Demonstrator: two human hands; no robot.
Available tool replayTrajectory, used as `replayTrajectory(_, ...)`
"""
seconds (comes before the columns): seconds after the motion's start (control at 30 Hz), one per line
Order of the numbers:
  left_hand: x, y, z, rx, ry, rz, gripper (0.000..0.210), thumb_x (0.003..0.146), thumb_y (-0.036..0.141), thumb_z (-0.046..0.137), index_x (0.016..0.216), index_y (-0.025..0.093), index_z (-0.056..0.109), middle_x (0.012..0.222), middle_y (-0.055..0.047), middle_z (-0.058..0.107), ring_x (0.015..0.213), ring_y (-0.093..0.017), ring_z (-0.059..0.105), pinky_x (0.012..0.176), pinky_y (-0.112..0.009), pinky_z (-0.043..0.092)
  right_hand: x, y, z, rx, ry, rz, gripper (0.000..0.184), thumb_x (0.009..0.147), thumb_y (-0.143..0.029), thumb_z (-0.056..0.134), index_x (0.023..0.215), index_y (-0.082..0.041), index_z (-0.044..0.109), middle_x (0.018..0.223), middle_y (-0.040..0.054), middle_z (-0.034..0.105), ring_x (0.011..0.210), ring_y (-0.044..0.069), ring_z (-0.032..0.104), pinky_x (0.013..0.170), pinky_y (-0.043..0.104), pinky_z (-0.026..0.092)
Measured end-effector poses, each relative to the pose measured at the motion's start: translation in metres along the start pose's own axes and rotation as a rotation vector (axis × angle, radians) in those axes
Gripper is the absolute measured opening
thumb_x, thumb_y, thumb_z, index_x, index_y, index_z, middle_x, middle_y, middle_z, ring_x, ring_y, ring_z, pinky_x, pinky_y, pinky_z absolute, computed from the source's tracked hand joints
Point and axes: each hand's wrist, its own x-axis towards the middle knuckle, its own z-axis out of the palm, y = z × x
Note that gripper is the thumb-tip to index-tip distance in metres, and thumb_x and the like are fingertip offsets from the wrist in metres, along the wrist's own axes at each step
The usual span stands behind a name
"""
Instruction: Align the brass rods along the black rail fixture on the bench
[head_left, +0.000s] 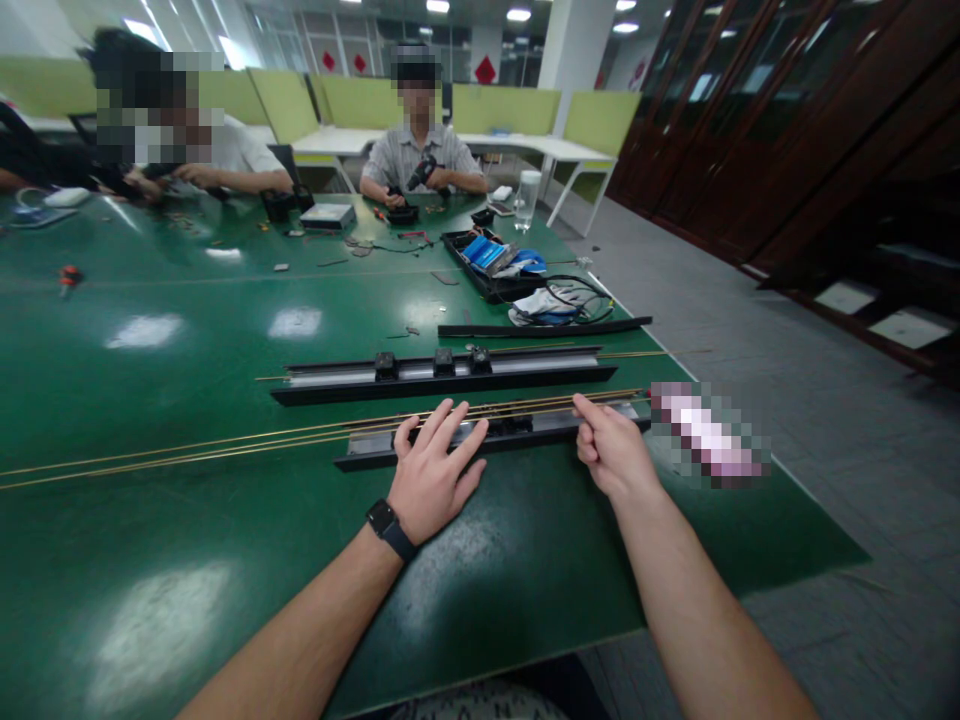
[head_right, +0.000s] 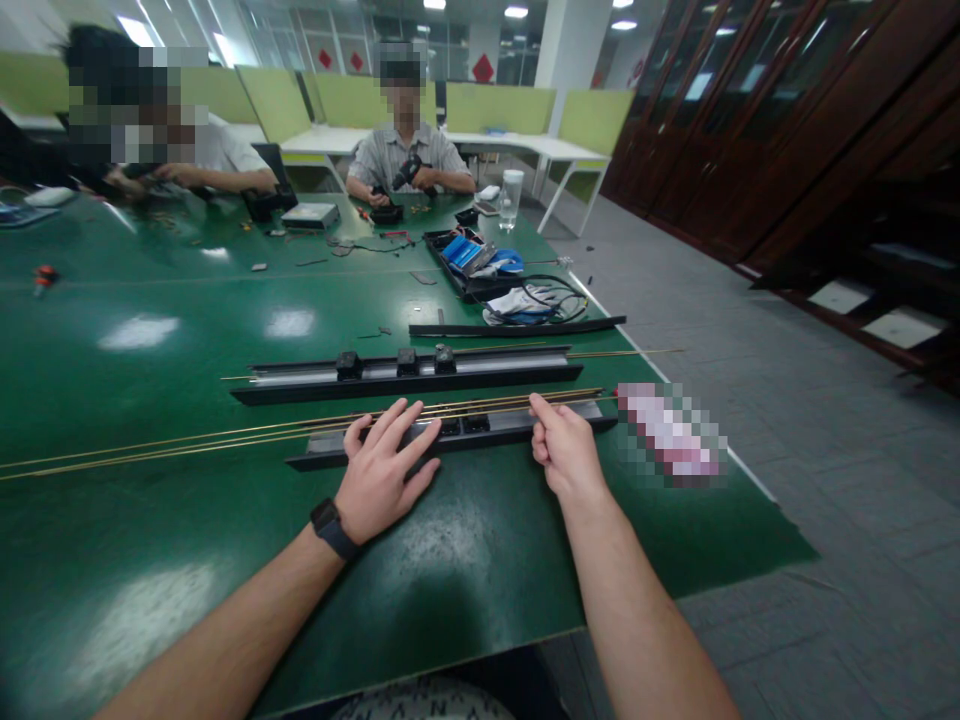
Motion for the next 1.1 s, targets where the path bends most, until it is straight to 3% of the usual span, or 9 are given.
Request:
replayTrajectory(0.23, 0.0003, 0.0001, -0.0009, 0.012, -0.001, 0.001, 0.045, 0.097, 0.040, 0.056, 0.141, 0.032, 0.055, 0.155, -0.008, 0.048, 0.146, -0.030, 0.040, 0.115, -0.055, 0.021, -0.0035, -0.0049, 0.0019, -0.044, -0.015, 0.000, 0.038, 0.070, -0.046, 0.086, 0.077, -0.019, 0.059, 0.042, -0.0060, 0.049, 0.027, 0.005, 0.035, 0.026, 0.016, 0.019)
replayTrajectory(0.57, -0.0005, 0.0000, -0.0003, 0.006, -0.007, -0.004, 0.045, 0.097, 0.039, 0.057, 0.141, 0.033, 0.056, 0.155, -0.008, 0.048, 0.146, -0.031, 0.040, 0.115, -0.055, 0.021, -0.0021, -0.0040, -0.0011, 0.000, -0.054, 0.010, 0.034, 0.067, -0.035, 0.088, 0.072, -0.018, 0.058, 0.045, -0.0059, 0.050, 0.029, 0.004, 0.035, 0.027, 0.016, 0.021)
replayTrajectory(1.1, -0.0005, 0.0002, 0.0005, -0.002, -0.004, -0.007, 0.045, 0.096, 0.038, 0.058, 0.141, 0.033, 0.056, 0.155, -0.009, 0.048, 0.146, -0.032, 0.040, 0.115, -0.055, 0.021, -0.0008, -0.0013, -0.0006, -0.016, -0.026, 0.005, 0.036, 0.069, -0.042, 0.088, 0.077, -0.018, 0.061, 0.043, -0.0067, 0.048, 0.028, 0.005, 0.035, 0.026, 0.015, 0.021)
